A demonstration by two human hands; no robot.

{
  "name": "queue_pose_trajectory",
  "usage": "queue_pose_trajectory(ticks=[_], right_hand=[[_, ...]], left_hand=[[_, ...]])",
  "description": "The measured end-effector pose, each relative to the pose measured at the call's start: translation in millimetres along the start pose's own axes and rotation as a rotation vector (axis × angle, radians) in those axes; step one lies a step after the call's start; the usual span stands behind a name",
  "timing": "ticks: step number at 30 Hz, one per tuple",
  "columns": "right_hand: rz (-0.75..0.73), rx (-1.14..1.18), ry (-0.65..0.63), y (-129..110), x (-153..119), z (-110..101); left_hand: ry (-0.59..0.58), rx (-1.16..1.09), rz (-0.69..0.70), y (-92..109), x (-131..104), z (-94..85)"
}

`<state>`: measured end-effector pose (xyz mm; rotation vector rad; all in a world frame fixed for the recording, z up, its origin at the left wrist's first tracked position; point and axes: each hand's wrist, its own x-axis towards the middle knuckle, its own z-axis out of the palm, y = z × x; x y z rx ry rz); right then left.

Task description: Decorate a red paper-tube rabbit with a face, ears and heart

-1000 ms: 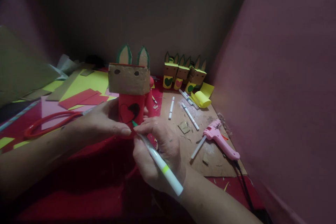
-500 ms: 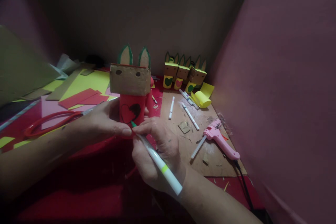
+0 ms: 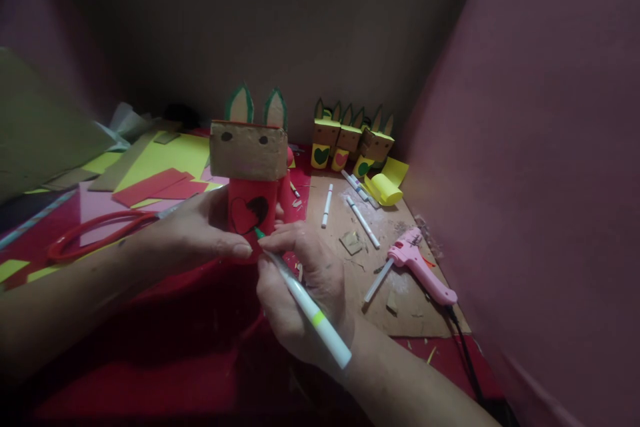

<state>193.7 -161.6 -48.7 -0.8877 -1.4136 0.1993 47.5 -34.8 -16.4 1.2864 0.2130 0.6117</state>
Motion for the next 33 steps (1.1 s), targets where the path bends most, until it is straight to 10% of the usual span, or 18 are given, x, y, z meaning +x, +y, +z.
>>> queue_pose_trajectory(ticks=[33], right_hand=[[-0.009, -0.038, 0.017, -3.7, 2.7, 1.1]], left_hand=[[-0.035, -0.037, 0.017, -4.1, 0.6, -3.8]])
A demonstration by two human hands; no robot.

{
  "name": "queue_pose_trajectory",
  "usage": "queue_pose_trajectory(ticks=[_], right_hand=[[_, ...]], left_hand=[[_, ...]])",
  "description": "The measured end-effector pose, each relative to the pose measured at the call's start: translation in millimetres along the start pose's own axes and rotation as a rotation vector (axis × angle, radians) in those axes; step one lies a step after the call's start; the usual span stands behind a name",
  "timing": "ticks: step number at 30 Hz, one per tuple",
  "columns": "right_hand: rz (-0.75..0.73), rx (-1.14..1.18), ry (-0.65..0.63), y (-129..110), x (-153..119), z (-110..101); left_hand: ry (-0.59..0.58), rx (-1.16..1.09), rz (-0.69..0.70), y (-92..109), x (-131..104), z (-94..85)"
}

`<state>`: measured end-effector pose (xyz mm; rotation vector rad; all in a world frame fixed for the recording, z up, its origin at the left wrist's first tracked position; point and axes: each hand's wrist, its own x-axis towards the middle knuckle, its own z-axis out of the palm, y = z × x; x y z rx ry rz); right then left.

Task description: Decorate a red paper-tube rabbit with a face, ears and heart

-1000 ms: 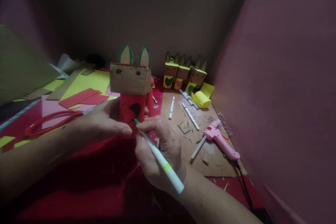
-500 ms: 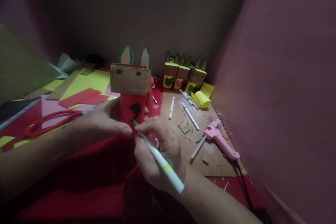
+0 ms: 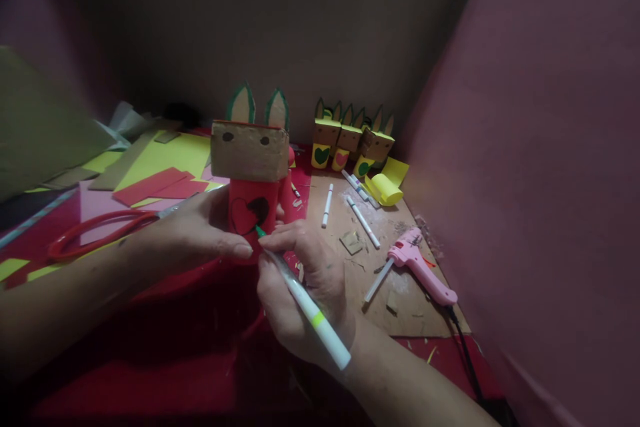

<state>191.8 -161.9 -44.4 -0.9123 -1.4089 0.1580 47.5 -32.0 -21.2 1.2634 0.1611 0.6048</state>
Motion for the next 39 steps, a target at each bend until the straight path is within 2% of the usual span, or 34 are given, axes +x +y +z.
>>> queue_pose_trajectory(ticks=[4, 12, 18, 30, 39], right_hand=[[0.010, -0.005, 0.005, -0.5, 0.1, -0.5], [0.006, -0.032, 0.014, -0.6, 1.6, -0.8], [0.008, -0.005, 0.000, -0.1, -1.9, 0.0], [-0.005, -0.054, 0.019, -0.8, 2.1, -0.2], [-0.007, 0.001, -0.002, 0.8, -1.1, 1.5]], left_hand=[[0.018, 0.029, -0.012, 1.9, -0.4, 1.8], [-0.020, 0.009, 0.010, 1.4, 0.4, 2.3], [0.012, 0.042, -0.015, 1.0, 0.2, 0.1], [-0.020, 0.001, 0.010, 2.6, 1.3, 2.5], [-0.004, 0.022, -0.008, 0.0, -0.5, -1.4]])
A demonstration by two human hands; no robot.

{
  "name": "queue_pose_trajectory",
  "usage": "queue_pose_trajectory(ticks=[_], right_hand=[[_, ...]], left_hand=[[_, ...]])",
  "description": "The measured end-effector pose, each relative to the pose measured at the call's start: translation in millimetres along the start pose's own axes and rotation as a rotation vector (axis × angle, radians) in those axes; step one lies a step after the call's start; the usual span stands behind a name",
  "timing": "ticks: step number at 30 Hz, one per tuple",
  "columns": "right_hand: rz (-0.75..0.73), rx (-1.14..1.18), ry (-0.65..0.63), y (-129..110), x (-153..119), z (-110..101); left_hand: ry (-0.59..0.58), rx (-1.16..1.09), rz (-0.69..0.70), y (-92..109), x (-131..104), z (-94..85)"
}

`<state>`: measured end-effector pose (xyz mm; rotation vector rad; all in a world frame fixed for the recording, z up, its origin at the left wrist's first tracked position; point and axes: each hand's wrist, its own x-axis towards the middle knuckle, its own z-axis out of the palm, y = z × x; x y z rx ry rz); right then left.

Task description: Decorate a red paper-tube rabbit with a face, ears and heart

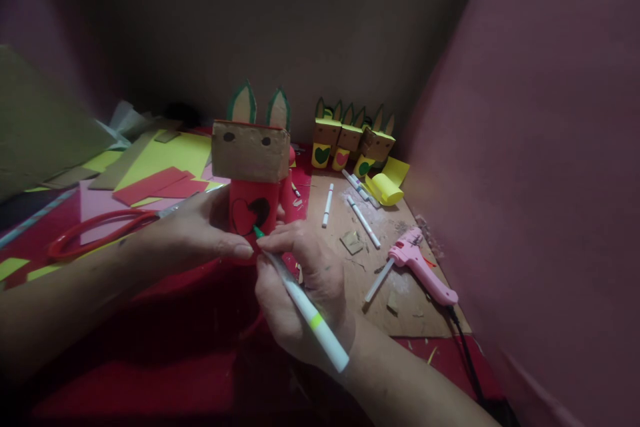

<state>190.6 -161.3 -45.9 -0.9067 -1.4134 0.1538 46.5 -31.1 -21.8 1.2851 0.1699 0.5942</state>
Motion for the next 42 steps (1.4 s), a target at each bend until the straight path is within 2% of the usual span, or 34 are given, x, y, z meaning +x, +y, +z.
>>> queue_pose_trajectory(ticks=[5, 13, 18, 27, 36, 42], right_hand=[[-0.008, -0.013, -0.003, -0.5, 0.4, -1.2], [-0.026, -0.025, 0.004, 0.4, 3.0, -1.0], [-0.035, 0.015, -0.022, 1.0, 1.1, -1.6], [-0.021, -0.019, 0.019, 1.2, 1.8, -1.8], [-0.024, 0.007, -0.005, 0.1, 0.7, 0.3], [-0.028, -0.034, 0.031, 2.1, 1.0, -0.2]], left_hand=[[0.010, 0.032, 0.012, 2.6, 0.9, 2.6], [-0.035, 0.001, 0.044, -1.1, 1.3, -0.2], [-0.011, 0.032, 0.020, -0.8, 1.0, -1.0], [-0.054, -0.014, 0.030, -0.7, 1.6, -1.0], [-0.039, 0.042, 0.037, -2.0, -0.1, -3.3], [-0.043, 0.033, 0.037, -0.3, 1.1, -1.7]])
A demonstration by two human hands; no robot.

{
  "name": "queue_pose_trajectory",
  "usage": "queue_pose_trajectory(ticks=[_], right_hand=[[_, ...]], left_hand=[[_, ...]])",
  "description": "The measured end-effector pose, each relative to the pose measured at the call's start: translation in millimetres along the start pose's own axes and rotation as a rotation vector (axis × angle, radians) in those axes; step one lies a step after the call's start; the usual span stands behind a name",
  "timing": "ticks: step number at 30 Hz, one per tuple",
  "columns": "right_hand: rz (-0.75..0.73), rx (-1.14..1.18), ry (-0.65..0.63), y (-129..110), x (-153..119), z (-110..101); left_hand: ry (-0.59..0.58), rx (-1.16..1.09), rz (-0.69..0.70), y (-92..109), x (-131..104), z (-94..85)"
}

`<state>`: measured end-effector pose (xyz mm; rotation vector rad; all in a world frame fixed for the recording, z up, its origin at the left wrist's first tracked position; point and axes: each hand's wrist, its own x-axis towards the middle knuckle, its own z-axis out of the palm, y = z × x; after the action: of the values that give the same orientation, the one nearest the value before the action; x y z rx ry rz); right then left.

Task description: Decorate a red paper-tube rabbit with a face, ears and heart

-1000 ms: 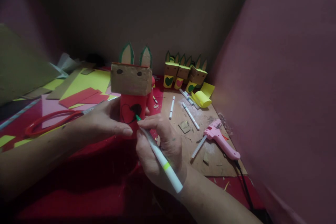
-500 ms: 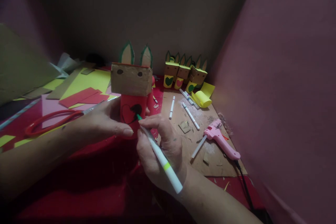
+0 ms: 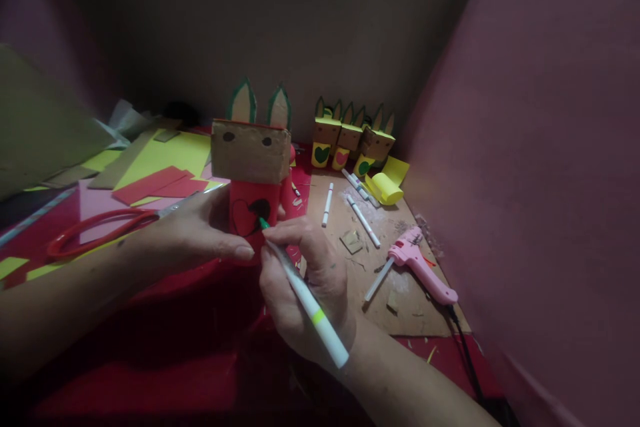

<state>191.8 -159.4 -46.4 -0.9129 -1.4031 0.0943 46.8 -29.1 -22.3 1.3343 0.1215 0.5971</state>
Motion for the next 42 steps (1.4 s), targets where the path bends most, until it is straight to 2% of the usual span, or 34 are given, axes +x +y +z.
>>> queue_pose_trajectory(ticks=[8, 12, 19, 26, 33, 37, 42], right_hand=[[-0.031, -0.013, -0.014, -0.4, 1.5, -0.6], [0.000, 0.018, -0.031, -3.3, 2.4, -0.6], [0.009, 0.007, -0.004, -0.9, 1.7, 0.3], [-0.002, 0.001, -0.024, -2.4, 2.5, -0.3], [0.034, 0.044, -0.038, -2.4, -0.5, 1.3], [0.005, 0.060, -0.046, -0.8, 0.8, 0.4], [0.025, 0.019, -0.023, -2.7, 1.8, -1.6]], left_hand=[[-0.021, -0.024, 0.001, -3.5, -0.2, -2.9], [-0.003, -0.020, 0.001, -3.4, -0.4, -3.1], [-0.046, -0.051, 0.011, -2.1, 1.7, -1.7], [-0.006, -0.010, -0.033, -2.0, -1.6, -1.6], [-0.015, -0.022, -0.011, -3.2, 0.6, -4.0], [-0.016, -0.031, -0.006, -2.8, 0.8, -3.3], [0.001, -0.033, -0.012, -1.0, 0.5, 0.1]])
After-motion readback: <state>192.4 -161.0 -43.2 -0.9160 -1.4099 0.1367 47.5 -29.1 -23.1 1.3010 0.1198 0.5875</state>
